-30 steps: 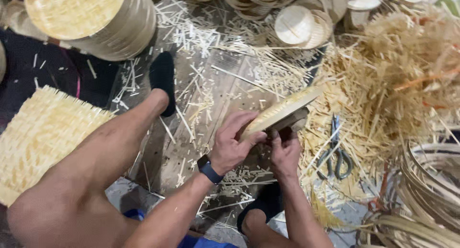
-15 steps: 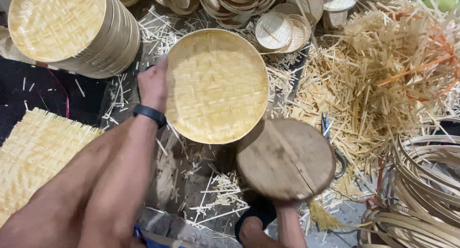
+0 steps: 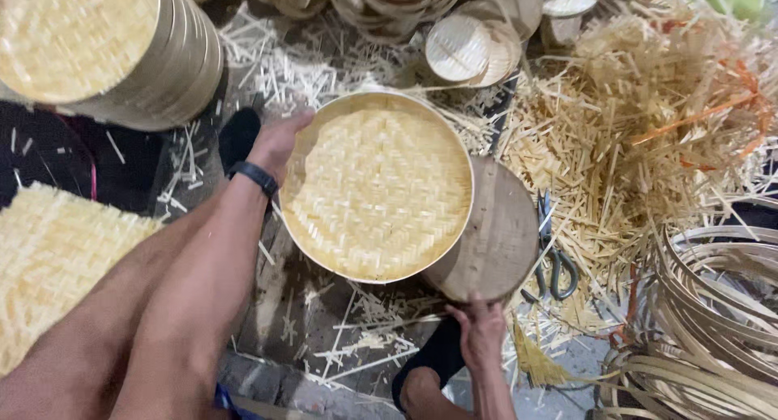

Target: The person manufactures bamboo steamer baskets by trimming bamboo strips with scissors, fitting a bamboo rim over a woven base, and securing the rim onto a wooden mold to shape the basket.

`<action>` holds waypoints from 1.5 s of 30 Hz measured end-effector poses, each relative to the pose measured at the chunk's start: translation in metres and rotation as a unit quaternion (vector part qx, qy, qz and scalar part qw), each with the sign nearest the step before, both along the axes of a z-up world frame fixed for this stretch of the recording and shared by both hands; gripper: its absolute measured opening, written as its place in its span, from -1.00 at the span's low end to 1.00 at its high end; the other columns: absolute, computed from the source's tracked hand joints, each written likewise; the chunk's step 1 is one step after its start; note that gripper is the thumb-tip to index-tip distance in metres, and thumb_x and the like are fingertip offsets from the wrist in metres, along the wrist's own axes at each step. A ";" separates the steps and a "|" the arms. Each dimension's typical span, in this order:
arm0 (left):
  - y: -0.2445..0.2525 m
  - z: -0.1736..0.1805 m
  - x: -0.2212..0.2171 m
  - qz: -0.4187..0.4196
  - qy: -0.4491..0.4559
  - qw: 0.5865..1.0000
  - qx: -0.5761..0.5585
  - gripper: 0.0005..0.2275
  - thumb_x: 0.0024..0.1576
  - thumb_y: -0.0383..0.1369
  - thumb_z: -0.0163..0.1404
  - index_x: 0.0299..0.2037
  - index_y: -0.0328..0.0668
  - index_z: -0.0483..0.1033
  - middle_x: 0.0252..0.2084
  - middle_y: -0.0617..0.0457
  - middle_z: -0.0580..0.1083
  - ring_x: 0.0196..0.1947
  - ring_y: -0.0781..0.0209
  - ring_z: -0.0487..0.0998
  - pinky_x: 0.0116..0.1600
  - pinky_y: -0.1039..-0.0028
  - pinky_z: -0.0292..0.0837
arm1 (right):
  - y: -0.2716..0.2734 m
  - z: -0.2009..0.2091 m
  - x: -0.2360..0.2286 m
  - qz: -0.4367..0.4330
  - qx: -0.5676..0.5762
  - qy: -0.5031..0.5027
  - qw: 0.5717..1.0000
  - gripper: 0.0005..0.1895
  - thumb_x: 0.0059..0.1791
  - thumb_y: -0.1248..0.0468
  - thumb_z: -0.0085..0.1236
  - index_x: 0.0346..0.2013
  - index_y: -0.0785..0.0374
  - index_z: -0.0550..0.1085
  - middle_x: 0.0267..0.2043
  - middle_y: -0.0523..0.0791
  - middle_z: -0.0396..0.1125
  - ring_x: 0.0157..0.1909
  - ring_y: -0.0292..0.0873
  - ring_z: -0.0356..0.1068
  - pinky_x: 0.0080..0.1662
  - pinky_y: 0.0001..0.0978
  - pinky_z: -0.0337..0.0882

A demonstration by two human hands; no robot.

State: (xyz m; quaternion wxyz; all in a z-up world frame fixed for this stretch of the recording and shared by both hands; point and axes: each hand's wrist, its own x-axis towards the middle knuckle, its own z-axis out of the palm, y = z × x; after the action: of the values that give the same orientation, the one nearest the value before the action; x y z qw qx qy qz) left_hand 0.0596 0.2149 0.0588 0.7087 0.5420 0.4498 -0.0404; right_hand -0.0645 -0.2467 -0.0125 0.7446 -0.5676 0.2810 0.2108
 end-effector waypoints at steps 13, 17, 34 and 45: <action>-0.052 -0.066 0.047 -0.191 0.007 0.960 0.207 -0.53 0.15 -0.01 0.10 -0.12 -0.41 0.64 -0.06 -0.10 0.61 -0.11 0.21 0.54 0.05 0.38 0.41 | 0.045 -0.031 -0.033 0.290 -0.164 -0.108 0.937 -0.86 0.02 0.31 0.10 -0.22 0.33 0.51 -0.52 -0.10 0.45 -0.48 -0.31 0.43 -0.38 -0.42 0.43; -0.083 -0.035 0.039 -0.268 0.002 0.834 0.482 -0.46 0.39 0.03 -0.01 -0.03 -0.52 0.56 -0.09 -0.38 0.52 -0.10 -0.08 0.52 0.10 0.13 0.41 | 0.032 -0.012 -0.052 0.194 -0.333 -0.197 0.902 -0.92 0.05 0.33 0.17 -0.25 0.31 0.54 -0.57 -0.06 0.31 -0.55 -0.22 0.21 -0.43 -0.37 0.31; -0.020 0.014 -0.079 -0.564 -0.388 0.240 0.689 -0.72 -0.17 -0.32 -0.02 -0.29 -0.27 0.55 -0.12 -0.14 0.57 -0.04 -0.02 0.58 0.03 0.23 0.49 | 0.029 -0.049 -0.052 0.234 -0.432 -0.300 0.818 -0.86 0.05 0.24 0.17 -0.24 0.28 0.55 -0.42 0.03 0.44 -0.42 -0.10 0.44 -0.26 -0.26 0.44; 0.239 0.084 -0.086 -0.265 0.095 0.627 0.727 -0.84 0.14 -0.42 -0.05 -0.16 -0.09 0.59 -0.29 -0.25 0.57 -0.23 -0.24 0.61 -0.18 0.07 0.53 | 0.031 -0.095 -0.050 0.217 -0.454 -0.333 0.797 -0.83 0.00 0.20 0.22 -0.33 0.26 0.57 -0.52 -0.03 0.43 -0.51 -0.14 0.42 -0.36 -0.31 0.43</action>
State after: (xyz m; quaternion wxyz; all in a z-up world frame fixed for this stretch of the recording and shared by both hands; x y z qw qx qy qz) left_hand -0.0262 0.4537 0.1430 -0.0032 0.9700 0.2350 0.0624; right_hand -0.1140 -0.2153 -0.1079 0.3838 -0.9219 -0.0518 0.0134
